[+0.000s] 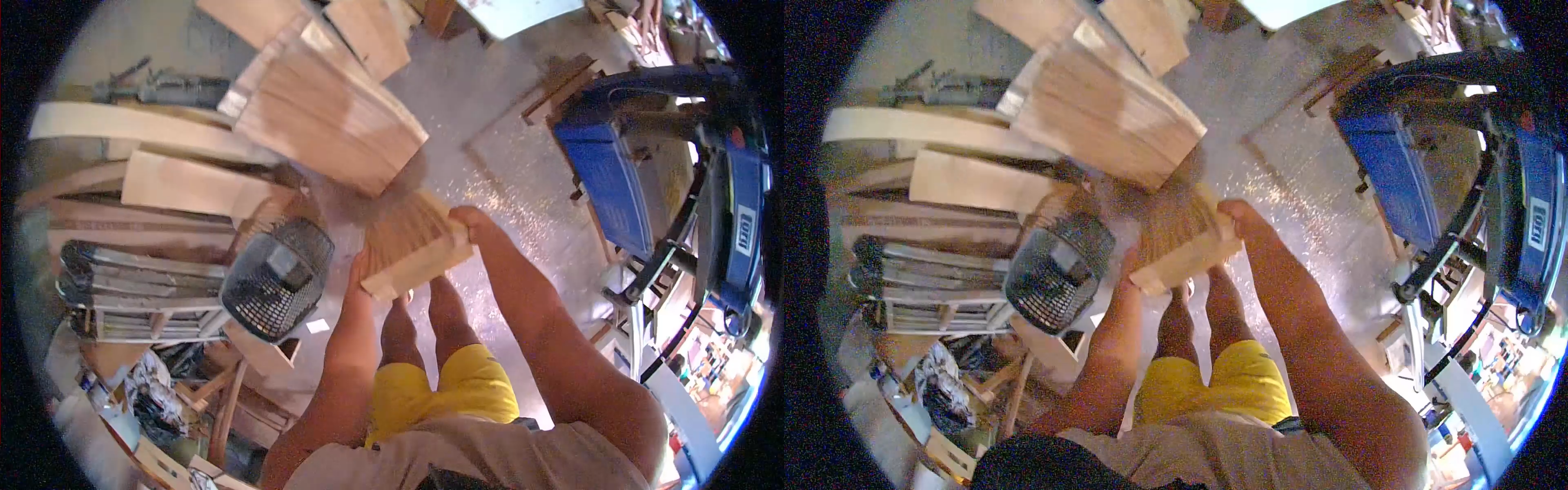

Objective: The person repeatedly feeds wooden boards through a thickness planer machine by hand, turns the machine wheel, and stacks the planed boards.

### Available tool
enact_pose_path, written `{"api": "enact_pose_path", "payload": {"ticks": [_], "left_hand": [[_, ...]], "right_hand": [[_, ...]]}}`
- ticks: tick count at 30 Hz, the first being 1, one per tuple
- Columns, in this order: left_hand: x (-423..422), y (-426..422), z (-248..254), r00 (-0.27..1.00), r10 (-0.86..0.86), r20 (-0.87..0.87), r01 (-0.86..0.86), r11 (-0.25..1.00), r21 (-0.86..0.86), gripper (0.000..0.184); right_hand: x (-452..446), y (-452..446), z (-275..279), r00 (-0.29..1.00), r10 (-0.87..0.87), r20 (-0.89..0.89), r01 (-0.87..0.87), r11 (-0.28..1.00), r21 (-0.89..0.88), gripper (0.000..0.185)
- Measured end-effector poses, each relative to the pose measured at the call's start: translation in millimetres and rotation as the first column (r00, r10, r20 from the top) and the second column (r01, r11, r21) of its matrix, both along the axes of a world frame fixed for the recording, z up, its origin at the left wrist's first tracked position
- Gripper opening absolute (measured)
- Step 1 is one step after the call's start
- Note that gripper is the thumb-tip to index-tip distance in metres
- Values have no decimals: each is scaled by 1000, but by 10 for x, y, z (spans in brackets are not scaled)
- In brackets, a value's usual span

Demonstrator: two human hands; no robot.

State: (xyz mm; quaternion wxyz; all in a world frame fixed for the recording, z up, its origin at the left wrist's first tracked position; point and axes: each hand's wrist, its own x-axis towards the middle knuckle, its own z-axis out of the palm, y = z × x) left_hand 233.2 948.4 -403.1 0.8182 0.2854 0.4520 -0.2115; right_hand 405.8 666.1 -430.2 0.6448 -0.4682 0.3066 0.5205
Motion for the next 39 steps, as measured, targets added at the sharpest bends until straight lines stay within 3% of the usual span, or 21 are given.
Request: {"api": "enact_pose_path", "payload": {"ticks": [5, 10, 12, 15, 16, 18, 20, 21, 23, 24, 25, 26, 28, 30, 31, 32, 33, 34, 35, 37, 39], "left_hand": [[35, 172, -542, 997, 60, 39, -59, 997, -48, 53], [185, 228, -792, 990, 112, 82, -105, 991, -83, 53], [216, 209, -779, 983, 168, 71, -156, 978, -141, 52], [361, 241, -679, 929, 363, -74, -357, 827, -435, 47], [343, 265, -698, 931, 358, -71, -351, 827, -439, 47], [287, 383, -732, 907, 406, -114, -421, 857, -297, 45], [445, 477, -273, 928, 330, -173, -332, 943, 19, 43], [470, 506, -128, 948, 305, -89, -304, 952, 27, 41], [596, 560, 98, 963, 262, 61, -267, 960, 84, 38], [776, 562, 27, 967, 238, 93, -244, 968, 58, 38], [818, 594, -48, 980, 201, 1, -201, 977, 73, 38], [713, 609, -111, 980, 161, -115, -151, 984, 92, 37], [420, 553, -168, 990, 106, -90, -84, 971, 223, 34], [629, 428, -254, 970, 233, -67, -128, 728, 673, 30], [608, 464, -533, 948, 317, -13, -218, 683, 697, 29], [277, 736, -983, 997, -36, -69, 78, 436, 896, 30], [399, 675, -895, 990, 141, 12, -111, 721, 684, 31], [529, 607, -811, 930, 366, -30, -321, 852, 413, 33], [586, 611, -815, 932, 361, -32, -323, 868, 378, 34], [580, 695, -930, 985, 169, 17, -142, 763, 631, 38], [550, 869, -1267, 995, 95, -43, -33, 679, 733, 43]], "right_hand": [[376, 242, -651, 982, 189, 4, -187, 973, -136, 25], [864, 723, -221, 945, 302, 126, -265, 932, -248, 25], [1020, 829, -264, 894, 437, 96, -353, 821, -448, 17], [1094, 845, -356, 896, 418, 150, -322, 844, -428, 15], [1082, 834, -506, 897, 414, 153, -316, 845, -432, 15], [1113, 818, -798, 984, 179, -18, -180, 978, -103, 17], [1096, 861, -280, 988, 141, 60, -141, 990, 2, 27], [1084, 962, -63, 919, 309, 247, -252, 939, -236, 53], [1107, 835, -256, 556, 571, 605, -405, 821, -403, 52], [1214, 1015, 91, 882, 372, 289, -297, 915, -273, 55], [1437, 1007, -75, 704, 513, 491, -385, 857, -344, 66], [1778, 1112, 587, 361, 814, 456, -372, 574, -730, 77], [2263, 941, 699, 745, 242, 621, -97, 961, -258, 89], [3118, 1078, 1230, 599, 323, 733, 206, 822, -530, 64], [3464, 1029, 1250, 476, 514, 714, 115, 768, -630, 60], [3439, 992, 1383, 453, 506, 734, 135, 775, -618, 63], [3417, 951, 1520, 428, 499, 754, 154, 781, -605, 66], [3396, 906, 1663, 402, 492, 772, 173, 787, -592, 69], [3090, 850, 1912, 440, 347, 828, 182, 869, -460, 75], [2451, 744, 2432, 510, 31, 860, 223, 960, -167, 91], [1930, 381, 2696, 545, -57, 836, 290, 949, -125, 90]]}}
